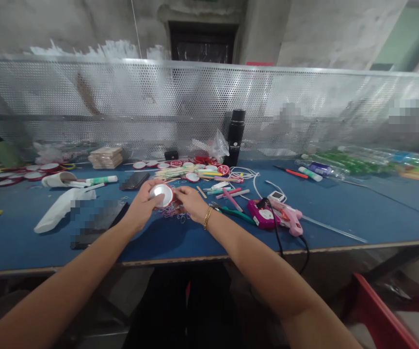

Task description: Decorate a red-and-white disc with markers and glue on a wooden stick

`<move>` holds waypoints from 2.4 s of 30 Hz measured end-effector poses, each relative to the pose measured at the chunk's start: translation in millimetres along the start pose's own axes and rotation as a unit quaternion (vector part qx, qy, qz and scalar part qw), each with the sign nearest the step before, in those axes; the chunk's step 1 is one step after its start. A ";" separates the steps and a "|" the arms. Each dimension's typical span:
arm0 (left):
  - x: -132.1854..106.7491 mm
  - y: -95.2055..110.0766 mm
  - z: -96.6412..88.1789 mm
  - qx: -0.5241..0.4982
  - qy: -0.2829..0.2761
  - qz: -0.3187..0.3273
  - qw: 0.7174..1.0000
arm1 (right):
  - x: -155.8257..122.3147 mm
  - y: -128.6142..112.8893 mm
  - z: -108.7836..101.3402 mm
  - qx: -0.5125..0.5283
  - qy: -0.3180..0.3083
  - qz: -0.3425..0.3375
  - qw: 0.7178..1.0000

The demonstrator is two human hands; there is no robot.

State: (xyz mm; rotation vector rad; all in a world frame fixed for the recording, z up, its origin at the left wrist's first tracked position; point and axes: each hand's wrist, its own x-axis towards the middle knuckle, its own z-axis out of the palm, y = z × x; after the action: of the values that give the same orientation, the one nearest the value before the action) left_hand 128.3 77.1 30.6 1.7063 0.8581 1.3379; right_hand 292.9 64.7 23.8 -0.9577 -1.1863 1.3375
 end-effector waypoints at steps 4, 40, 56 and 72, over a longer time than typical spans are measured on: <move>1.1 -3.2 -0.4 0.011 0.006 -0.009 1.000 | 0.5 -4.4 -3.3 -0.066 0.009 -0.096 0.993; 1.9 2.8 0.5 0.199 0.032 0.055 0.978 | -4.4 -1.7 3.3 -0.090 -0.031 -0.107 0.990; -2.6 -6.2 -4.3 0.237 -0.020 0.197 0.951 | 5.1 -4.9 -9.8 -0.059 0.129 -0.104 0.984; -3.2 -9.6 -2.1 0.210 -0.034 0.169 0.962 | 2.1 -5.6 -7.3 -0.067 0.132 -0.101 0.984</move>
State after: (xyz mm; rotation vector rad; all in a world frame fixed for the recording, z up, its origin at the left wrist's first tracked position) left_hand 125.2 79.1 20.9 2.2997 0.8827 1.3718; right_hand 300.9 67.4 28.2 -1.0441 -1.1453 0.9481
